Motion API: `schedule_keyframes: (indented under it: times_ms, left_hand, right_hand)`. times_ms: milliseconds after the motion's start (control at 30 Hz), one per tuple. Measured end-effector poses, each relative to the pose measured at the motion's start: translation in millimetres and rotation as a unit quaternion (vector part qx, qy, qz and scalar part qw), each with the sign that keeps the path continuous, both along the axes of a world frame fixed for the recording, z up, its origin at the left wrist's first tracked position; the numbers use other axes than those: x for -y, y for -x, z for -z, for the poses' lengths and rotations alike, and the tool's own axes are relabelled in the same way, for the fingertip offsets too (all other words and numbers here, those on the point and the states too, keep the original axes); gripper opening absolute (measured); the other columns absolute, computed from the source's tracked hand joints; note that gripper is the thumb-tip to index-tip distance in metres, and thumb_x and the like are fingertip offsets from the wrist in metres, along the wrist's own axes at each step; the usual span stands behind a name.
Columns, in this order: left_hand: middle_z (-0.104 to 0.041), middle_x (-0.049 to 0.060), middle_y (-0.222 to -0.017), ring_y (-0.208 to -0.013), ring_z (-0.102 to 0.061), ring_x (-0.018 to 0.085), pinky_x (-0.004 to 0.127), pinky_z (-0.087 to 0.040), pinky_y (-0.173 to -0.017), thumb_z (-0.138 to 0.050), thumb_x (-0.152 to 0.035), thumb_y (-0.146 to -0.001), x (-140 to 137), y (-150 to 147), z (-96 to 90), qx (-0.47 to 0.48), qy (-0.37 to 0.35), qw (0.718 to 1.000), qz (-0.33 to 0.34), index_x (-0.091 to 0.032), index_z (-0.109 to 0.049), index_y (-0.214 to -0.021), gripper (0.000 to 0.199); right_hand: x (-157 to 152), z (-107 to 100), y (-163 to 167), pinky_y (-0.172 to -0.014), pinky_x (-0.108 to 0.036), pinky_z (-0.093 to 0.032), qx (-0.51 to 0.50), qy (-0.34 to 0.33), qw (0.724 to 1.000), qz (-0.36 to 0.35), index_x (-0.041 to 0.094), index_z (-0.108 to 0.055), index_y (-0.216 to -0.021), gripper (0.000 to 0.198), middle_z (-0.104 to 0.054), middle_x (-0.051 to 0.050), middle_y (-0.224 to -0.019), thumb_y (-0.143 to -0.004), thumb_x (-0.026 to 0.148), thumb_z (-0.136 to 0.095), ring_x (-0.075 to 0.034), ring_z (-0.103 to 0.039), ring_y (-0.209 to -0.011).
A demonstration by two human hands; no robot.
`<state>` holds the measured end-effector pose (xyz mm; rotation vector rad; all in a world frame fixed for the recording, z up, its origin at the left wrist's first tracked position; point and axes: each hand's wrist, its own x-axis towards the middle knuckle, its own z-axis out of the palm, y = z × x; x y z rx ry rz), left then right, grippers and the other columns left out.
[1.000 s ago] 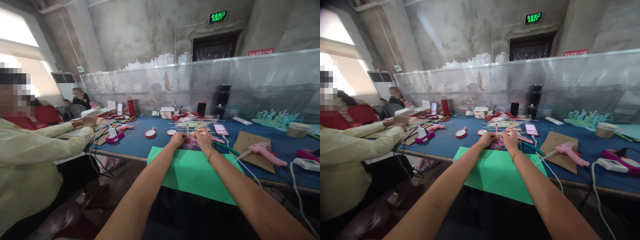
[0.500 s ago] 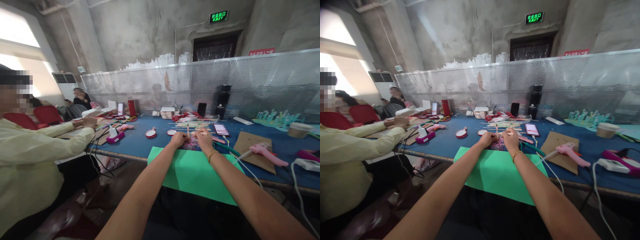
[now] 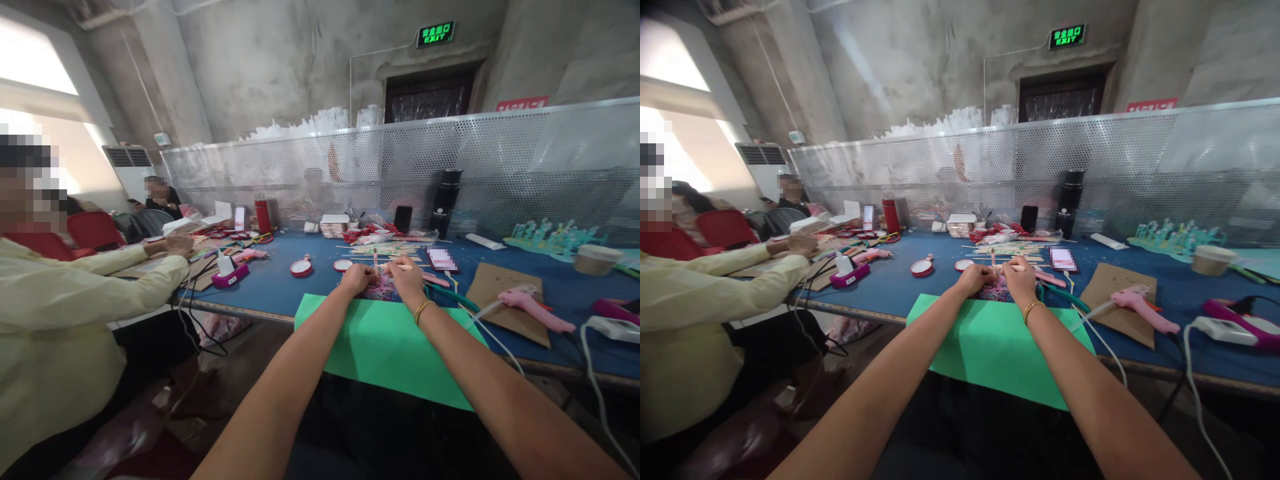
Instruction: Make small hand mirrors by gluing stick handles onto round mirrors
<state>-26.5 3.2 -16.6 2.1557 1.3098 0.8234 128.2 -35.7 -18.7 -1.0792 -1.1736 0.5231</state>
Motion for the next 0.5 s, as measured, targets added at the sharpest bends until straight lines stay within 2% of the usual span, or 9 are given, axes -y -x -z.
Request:
schedule_keyframes:
  times_ms: [267,500]
  left_hand:
    - [-0.049,-0.003,-0.056,-0.056,-0.038,0.009,0.023,-0.025,-0.053,-0.063,-0.045,-0.073,4.3,-0.6,-4.0,-0.021,-0.003,1.0,-0.015,-0.014,-0.072,-0.07,0.033]
    - [-0.049,-0.003,-0.055,-0.055,-0.037,0.009,0.023,-0.025,-0.052,-0.062,-0.042,-0.075,6.0,-0.9,-5.1,-0.025,-0.001,1.0,-0.016,-0.014,-0.073,-0.071,0.03]
  right_hand:
    - [-1.0,0.7,-1.5,-0.058,-0.028,-0.046,0.014,0.012,1.0,0.025,0.023,-0.055,-0.061,0.009,-0.064,0.002,-0.058,-0.067,0.03,-0.057,-0.019,-0.06,-0.059]
    - [1.0,-0.6,-0.1,-0.057,-0.027,-0.045,0.012,0.008,1.0,-0.001,0.023,-0.055,-0.062,0.011,-0.065,0.001,-0.059,-0.067,0.032,-0.057,-0.018,-0.061,-0.059]
